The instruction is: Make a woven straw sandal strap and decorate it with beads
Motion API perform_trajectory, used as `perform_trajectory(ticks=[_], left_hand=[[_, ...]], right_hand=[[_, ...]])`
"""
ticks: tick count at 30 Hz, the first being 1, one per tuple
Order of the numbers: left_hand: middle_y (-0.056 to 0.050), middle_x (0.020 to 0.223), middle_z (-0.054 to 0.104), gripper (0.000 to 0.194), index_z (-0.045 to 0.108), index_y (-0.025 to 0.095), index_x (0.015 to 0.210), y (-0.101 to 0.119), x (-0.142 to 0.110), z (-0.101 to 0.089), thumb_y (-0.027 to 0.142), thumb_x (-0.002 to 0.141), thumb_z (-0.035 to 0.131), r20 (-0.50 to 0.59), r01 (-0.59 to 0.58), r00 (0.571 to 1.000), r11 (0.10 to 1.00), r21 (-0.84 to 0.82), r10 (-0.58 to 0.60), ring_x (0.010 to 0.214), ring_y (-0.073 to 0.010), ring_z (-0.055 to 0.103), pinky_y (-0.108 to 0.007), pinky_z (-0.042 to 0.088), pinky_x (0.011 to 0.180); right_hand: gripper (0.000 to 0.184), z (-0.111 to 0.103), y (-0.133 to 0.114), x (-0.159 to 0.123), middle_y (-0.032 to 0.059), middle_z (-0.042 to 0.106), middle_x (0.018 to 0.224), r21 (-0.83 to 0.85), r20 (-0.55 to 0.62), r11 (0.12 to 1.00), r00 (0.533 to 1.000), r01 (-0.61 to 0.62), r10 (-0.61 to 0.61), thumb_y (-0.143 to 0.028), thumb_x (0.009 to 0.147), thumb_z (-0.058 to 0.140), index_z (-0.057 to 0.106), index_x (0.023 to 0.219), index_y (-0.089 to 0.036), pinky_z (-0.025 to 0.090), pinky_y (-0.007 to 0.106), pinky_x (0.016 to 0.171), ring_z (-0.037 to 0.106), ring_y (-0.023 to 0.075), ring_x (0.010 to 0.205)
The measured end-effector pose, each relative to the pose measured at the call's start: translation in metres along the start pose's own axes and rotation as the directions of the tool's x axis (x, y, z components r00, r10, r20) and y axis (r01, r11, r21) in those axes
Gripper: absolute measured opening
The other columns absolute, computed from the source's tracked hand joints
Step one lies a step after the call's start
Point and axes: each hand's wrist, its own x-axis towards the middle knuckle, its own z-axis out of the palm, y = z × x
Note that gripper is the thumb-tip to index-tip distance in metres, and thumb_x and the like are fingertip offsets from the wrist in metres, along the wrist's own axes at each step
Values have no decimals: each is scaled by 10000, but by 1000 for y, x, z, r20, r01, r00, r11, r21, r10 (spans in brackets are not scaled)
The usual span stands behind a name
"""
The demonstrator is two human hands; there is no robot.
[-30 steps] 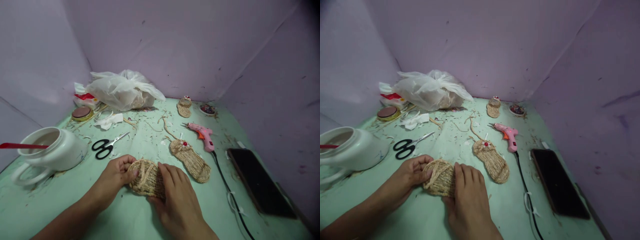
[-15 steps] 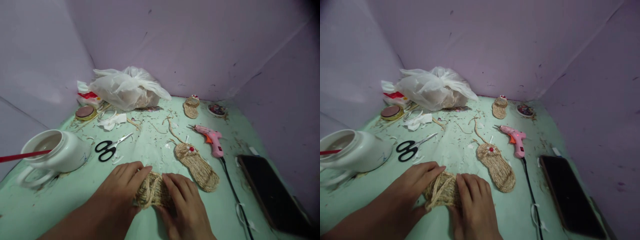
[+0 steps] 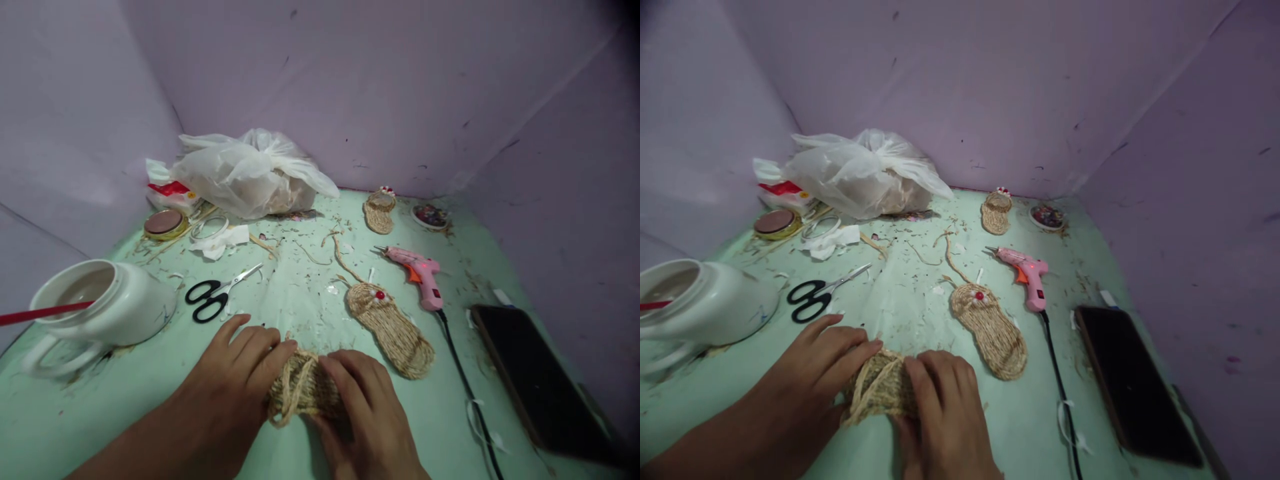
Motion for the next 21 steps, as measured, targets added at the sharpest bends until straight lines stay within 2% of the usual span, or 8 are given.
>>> perform_trajectory(ticks=[7, 10, 14, 17, 21], left_hand=[[-96, 1030, 610, 535, 451, 168, 1178, 0, 2, -3, 106, 651, 513, 7, -14, 1000, 998, -54, 14, 965, -264, 544, -533, 236, 1015], [-92, 1033, 602, 525, 448, 170, 1177, 0, 2, -3, 105, 661, 514, 12, -2, 1000, 996, -94, 3, 978, -264, 533, -533, 226, 1019], [-84, 1046, 580, 524, 448, 175, 1178, -3, 2, -1, 122, 669, 563, 33, 27, 999, 986, -164, -22, 982, -262, 520, -538, 233, 1014], [-99, 1106, 541, 581, 433, 181, 1214, -8, 2, 1, 154, 665, 619, 74, 64, 996, 972, -225, -48, 1024, -284, 482, -538, 288, 984], [-111, 1191, 497, 687, 339, 199, 1317, -15, 3, 5, 203, 697, 635, 94, 60, 995, 954, -293, -34, 1087, -296, 432, -523, 342, 956]], right_hand=[[464, -5, 1, 4, 141, 514, 1027, -26, 45, 996, 996, 82, -81, -156, 744, 558, 446, 1192, -115, 482, 435, 733, 495, 273, 909], [477, -7, 0, 7, 147, 496, 1038, -28, 83, 997, 994, 78, -75, -135, 719, 566, 439, 1177, -94, 483, 430, 744, 491, 269, 913], [541, -8, 0, 5, 140, 471, 1092, 21, 144, 1000, 990, -11, 8, -108, 687, 566, 409, 1206, -116, 471, 446, 810, 473, 273, 977], [582, -7, 1, 3, 131, 461, 1129, 38, 200, 993, 975, -111, 101, -131, 681, 600, 393, 1225, -145, 456, 455, 859, 457, 277, 1026], [576, -5, 1, 2, 130, 463, 1132, 25, 197, 982, 964, -186, 177, -160, 696, 621, 398, 1226, -153, 450, 455, 872, 461, 272, 1032]])
